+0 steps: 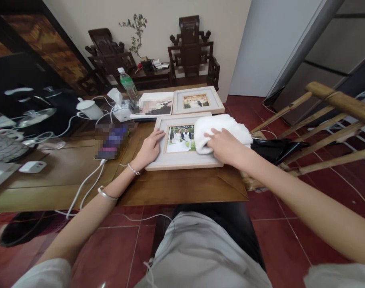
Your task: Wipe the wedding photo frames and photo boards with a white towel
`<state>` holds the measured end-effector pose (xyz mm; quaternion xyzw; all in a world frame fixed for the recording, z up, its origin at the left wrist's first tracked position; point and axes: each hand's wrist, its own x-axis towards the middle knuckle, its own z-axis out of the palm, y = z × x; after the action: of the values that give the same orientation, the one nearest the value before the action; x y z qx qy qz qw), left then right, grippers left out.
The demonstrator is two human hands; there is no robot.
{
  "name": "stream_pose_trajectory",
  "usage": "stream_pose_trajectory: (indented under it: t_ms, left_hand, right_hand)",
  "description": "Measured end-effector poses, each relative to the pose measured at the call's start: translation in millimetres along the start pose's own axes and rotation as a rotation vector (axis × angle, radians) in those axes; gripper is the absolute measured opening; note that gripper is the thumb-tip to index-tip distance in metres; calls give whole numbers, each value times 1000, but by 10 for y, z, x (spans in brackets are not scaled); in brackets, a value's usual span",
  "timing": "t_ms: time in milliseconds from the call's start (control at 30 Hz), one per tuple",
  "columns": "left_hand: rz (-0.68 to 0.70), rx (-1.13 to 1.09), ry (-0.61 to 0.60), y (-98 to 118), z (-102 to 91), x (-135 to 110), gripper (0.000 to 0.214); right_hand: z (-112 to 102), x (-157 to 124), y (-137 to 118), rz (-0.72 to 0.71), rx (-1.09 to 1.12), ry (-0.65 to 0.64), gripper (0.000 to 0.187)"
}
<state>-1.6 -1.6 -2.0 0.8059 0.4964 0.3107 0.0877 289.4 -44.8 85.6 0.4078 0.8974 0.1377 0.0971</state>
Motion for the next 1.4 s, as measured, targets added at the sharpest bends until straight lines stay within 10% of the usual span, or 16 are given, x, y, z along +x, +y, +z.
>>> stream_pose_trajectory:
  t_ms: [267, 533, 700, 1133, 1400]
  left_hand:
    - [-1, 3, 0, -26, 24, 8, 53]
    - [12, 2, -31, -61, -4, 11, 53]
    - [17, 6, -25, -75, -10, 6, 55]
    - [28, 14, -35, -58, 5, 12, 57]
    - [31, 6, -56, -81, 4, 11, 57]
  right_hand:
    - [-261, -398, -384, -58, 197, -58, 43]
    - [-107, 548, -110, 99, 149, 274, 55]
    - [195, 946, -20, 144, 58, 188, 44]
    - [-400, -84, -644, -131, 337, -21, 42]
    - [137, 459, -379, -6, 277, 182, 60]
